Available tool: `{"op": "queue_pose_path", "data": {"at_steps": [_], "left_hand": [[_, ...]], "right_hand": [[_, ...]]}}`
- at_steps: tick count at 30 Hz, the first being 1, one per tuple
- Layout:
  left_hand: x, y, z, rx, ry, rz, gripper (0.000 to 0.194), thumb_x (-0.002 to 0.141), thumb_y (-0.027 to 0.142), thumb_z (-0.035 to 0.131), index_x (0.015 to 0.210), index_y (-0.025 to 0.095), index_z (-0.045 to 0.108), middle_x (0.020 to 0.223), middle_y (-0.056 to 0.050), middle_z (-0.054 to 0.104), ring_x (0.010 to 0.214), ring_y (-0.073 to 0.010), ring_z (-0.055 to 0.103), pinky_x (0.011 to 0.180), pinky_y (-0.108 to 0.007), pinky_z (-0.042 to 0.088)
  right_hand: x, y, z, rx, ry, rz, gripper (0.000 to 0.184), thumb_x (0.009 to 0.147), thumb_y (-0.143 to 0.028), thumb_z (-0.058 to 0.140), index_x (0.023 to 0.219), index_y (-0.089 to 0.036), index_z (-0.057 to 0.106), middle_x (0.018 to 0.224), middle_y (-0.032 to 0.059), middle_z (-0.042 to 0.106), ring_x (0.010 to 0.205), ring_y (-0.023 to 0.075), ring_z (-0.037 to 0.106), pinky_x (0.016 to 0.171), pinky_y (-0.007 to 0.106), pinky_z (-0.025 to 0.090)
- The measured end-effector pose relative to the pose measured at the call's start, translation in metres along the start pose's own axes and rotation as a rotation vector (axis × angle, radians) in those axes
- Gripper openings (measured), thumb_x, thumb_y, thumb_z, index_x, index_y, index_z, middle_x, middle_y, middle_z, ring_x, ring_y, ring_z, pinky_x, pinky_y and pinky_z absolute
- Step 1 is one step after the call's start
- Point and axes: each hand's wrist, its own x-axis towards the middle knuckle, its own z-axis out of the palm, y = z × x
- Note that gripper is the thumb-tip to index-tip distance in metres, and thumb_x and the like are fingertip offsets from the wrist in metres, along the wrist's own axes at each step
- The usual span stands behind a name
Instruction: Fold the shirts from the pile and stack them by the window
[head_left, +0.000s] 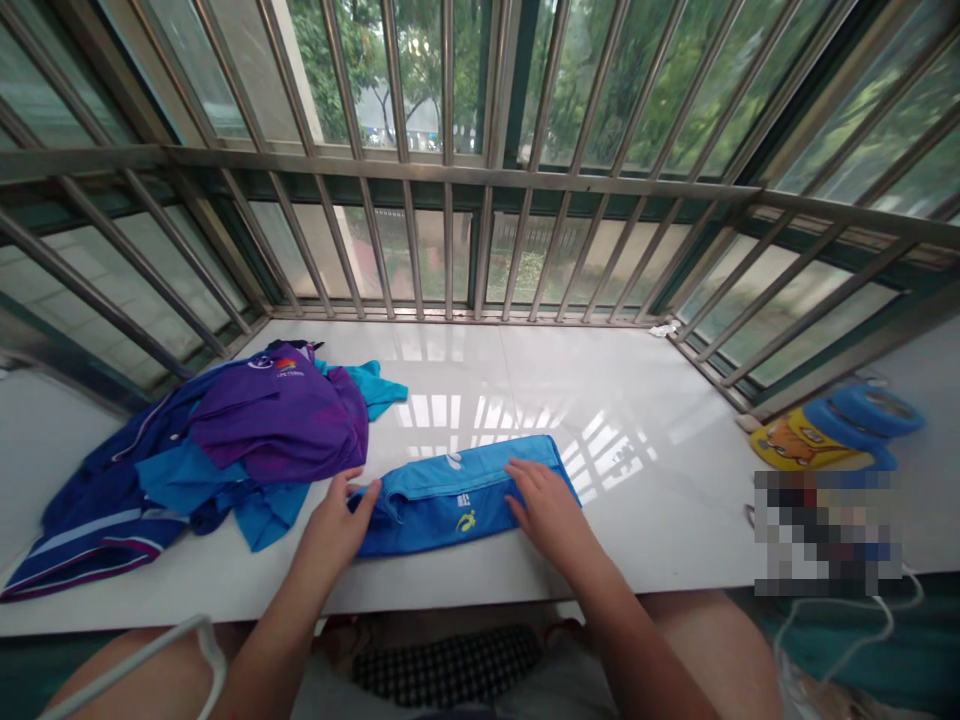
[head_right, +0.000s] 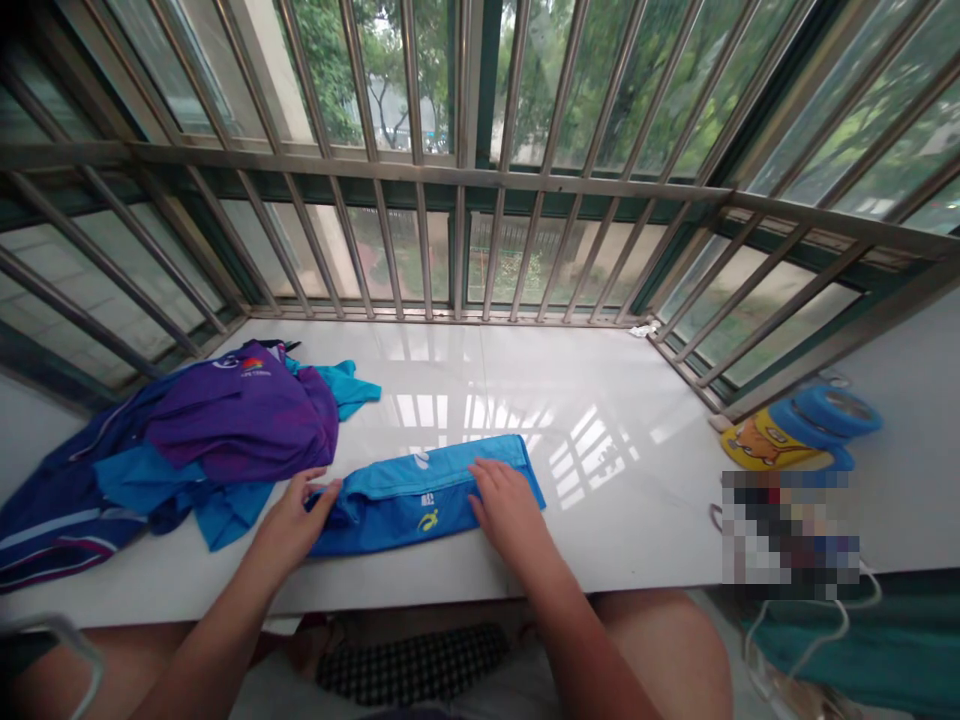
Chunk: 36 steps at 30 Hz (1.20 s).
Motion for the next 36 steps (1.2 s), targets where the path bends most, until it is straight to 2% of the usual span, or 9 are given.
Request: {"op": "queue_pose_path", "data": {"at_steps": [2, 5, 13, 15, 20, 22, 27, 31, 36], "left_hand": [[0.008, -0.010, -0.009, 0.157, 0.091, 0.184, 0.067, 0.097, 0.065, 0.055, 0.143, 0.017, 0.062, 0.138, -0.019, 0.073, 0.124, -0.0375, 0.072, 0.110, -0.054, 0.054], [0.016, -0.007, -0.015, 0.315, -0.061, 0.411, 0.063, 0.090, 0.057, 0.069, 0.141, 0.020, 0.067, 0.146, -0.018, 0.070, 0.138, -0.0386, 0.063, 0.118, -0.053, 0.048], [0.045, 0.034, -0.028, 0.358, -0.456, 0.478, 0.028, 0.095, 0.048, 0.061, 0.086, 0.026, 0.076, 0.096, -0.008, 0.080, 0.094, -0.0277, 0.073, 0.089, -0.036, 0.055], [0.054, 0.049, -0.034, 0.262, -0.346, 0.492, 0.035, 0.100, 0.049, 0.052, 0.091, 0.025, 0.076, 0.098, -0.008, 0.080, 0.097, -0.0270, 0.073, 0.094, -0.036, 0.056], [0.041, 0.085, -0.035, 0.087, 0.455, 0.409, 0.044, 0.106, 0.048, 0.044, 0.128, 0.019, 0.069, 0.127, -0.013, 0.075, 0.118, -0.0283, 0.070, 0.112, -0.044, 0.052], [0.023, 0.088, -0.025, 0.058, 0.349, 0.437, 0.044, 0.107, 0.049, 0.046, 0.130, 0.019, 0.068, 0.117, -0.011, 0.078, 0.104, -0.0253, 0.074, 0.102, -0.039, 0.057], [-0.004, 0.067, 0.019, 0.206, -0.422, 0.629, 0.037, 0.105, 0.039, 0.053, 0.133, 0.026, 0.074, 0.132, -0.011, 0.079, 0.122, -0.0280, 0.074, 0.109, -0.041, 0.056], [0.014, 0.044, 0.040, 0.459, -0.231, 0.508, 0.055, 0.097, 0.027, 0.060, 0.152, 0.019, 0.063, 0.161, -0.019, 0.060, 0.151, -0.0393, 0.053, 0.128, -0.061, 0.037], [0.039, 0.037, 0.009, 0.513, -0.202, 0.479, 0.030, 0.098, 0.029, 0.061, 0.123, 0.023, 0.077, 0.120, -0.015, 0.078, 0.122, -0.0353, 0.069, 0.119, -0.055, 0.045]], "right_hand": [[0.013, 0.028, 0.001, -0.083, -0.065, 0.054, 0.051, 0.098, -0.019, 0.070, 0.149, -0.020, 0.065, 0.153, 0.0167, 0.066, 0.139, 0.0343, 0.063, 0.115, 0.054, 0.052], [0.032, 0.049, -0.005, -0.175, -0.200, 0.078, 0.033, 0.104, -0.024, 0.066, 0.136, -0.023, 0.074, 0.140, 0.0134, 0.074, 0.128, 0.0317, 0.068, 0.105, 0.046, 0.055], [0.057, 0.052, -0.052, 0.075, -0.335, 0.029, 0.021, 0.107, -0.023, 0.056, 0.103, -0.023, 0.076, 0.096, 0.0031, 0.079, 0.088, 0.0205, 0.072, 0.077, 0.028, 0.049], [0.067, 0.056, -0.057, 0.163, -0.161, 0.050, 0.023, 0.109, -0.028, 0.054, 0.106, -0.023, 0.076, 0.095, 0.0021, 0.079, 0.085, 0.0197, 0.071, 0.077, 0.029, 0.051], [0.087, 0.050, -0.048, 0.014, 0.449, 0.127, 0.033, 0.110, -0.028, 0.050, 0.133, -0.016, 0.070, 0.133, 0.0182, 0.071, 0.123, 0.0295, 0.064, 0.108, 0.044, 0.050], [0.080, 0.036, -0.039, -0.005, 0.371, 0.079, 0.030, 0.111, -0.027, 0.050, 0.131, -0.017, 0.071, 0.127, 0.0167, 0.073, 0.119, 0.0288, 0.065, 0.107, 0.043, 0.050], [0.049, 0.005, -0.012, -0.133, -0.119, -0.008, 0.028, 0.108, -0.035, 0.065, 0.132, -0.022, 0.071, 0.125, 0.0129, 0.075, 0.113, 0.0289, 0.067, 0.097, 0.040, 0.052], [0.040, 0.010, -0.005, -0.272, -0.215, 0.107, 0.020, 0.107, -0.027, 0.062, 0.123, -0.021, 0.074, 0.121, 0.0140, 0.074, 0.115, 0.0323, 0.065, 0.096, 0.043, 0.049], [0.028, 0.011, -0.033, -0.029, -0.068, -0.068, 0.019, 0.109, -0.020, 0.054, 0.106, -0.021, 0.072, 0.104, 0.0099, 0.073, 0.102, 0.0258, 0.066, 0.094, 0.038, 0.048]]}}
